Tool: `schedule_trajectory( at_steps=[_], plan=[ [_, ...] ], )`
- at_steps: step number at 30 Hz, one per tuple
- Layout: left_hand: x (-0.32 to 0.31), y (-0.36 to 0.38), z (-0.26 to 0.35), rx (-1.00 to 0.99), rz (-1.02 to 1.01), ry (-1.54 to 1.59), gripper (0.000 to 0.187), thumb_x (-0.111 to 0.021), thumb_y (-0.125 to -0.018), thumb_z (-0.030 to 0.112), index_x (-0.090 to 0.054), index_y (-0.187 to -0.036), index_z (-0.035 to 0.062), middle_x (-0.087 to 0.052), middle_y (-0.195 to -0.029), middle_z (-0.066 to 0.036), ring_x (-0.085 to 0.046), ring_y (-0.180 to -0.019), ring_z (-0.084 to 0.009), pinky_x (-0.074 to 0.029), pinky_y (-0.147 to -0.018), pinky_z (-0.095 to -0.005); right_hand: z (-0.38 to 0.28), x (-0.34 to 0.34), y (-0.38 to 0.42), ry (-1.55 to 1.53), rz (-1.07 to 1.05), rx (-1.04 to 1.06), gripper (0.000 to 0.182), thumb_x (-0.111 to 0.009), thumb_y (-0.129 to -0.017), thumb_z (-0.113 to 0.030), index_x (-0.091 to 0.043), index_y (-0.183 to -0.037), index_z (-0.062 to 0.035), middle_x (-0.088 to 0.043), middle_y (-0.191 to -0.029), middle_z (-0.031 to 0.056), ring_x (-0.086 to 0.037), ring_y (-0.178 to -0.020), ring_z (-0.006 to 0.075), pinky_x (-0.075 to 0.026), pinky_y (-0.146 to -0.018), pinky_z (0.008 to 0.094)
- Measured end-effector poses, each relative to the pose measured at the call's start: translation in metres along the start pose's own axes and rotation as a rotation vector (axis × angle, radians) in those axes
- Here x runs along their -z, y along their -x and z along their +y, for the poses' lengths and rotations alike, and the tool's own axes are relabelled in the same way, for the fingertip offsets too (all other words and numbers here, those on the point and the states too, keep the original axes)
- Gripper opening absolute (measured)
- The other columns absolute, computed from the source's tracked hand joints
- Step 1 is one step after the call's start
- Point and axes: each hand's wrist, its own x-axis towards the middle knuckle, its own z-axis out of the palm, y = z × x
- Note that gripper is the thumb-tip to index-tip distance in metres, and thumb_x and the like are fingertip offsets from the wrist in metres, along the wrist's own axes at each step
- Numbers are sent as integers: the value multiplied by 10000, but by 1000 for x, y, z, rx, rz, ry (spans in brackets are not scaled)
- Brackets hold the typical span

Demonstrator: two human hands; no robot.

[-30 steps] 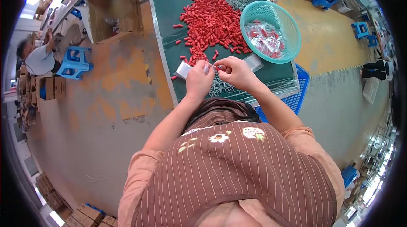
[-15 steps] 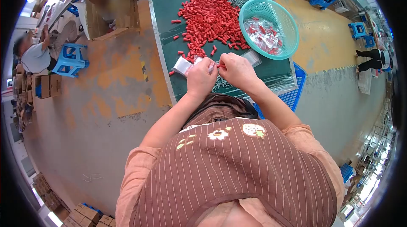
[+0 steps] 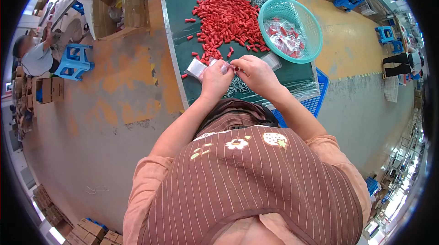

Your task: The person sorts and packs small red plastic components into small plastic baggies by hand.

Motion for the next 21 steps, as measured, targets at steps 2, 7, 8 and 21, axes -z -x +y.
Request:
schedule_trajectory(
  at_steps=[2,7,8,21],
  plan=[
    [5,0,3,50,-36,-12,205,-666,-809,223,-647,-865,27,-649,-744,-95,-604,-689,-165,-478,-650,-326,-3,5,1,-41,6,-59,130,-628,-789,-87,-676,-906,-58,-622,-956,127,-603,-908,318,-489,-794,413],
    [3,0,1,66,-96,103,212,-664,-829,227,-648,-861,18,-646,-748,-51,-572,-695,-103,-464,-636,-281,5,5,6,121,-54,105,120,-675,-771,-74,-666,-885,-39,-614,-1004,108,-583,-975,299,-483,-832,385],
    [3,0,-1,63,-114,144,205,-659,-838,221,-651,-866,19,-650,-756,-44,-572,-700,-96,-461,-639,-270,6,3,8,147,-86,99,122,-678,-771,-76,-668,-887,-41,-612,-1004,109,-574,-993,302,-479,-844,384],
    [10,6,7,81,-291,330,88,-656,-845,119,-671,-849,33,-654,-791,-1,-554,-711,-65,-429,-648,-219,31,7,18,-974,-10,-418,115,-639,-862,-2,-642,-976,1,-639,-916,17,-586,-847,84,-483,-777,228]
  ],
)
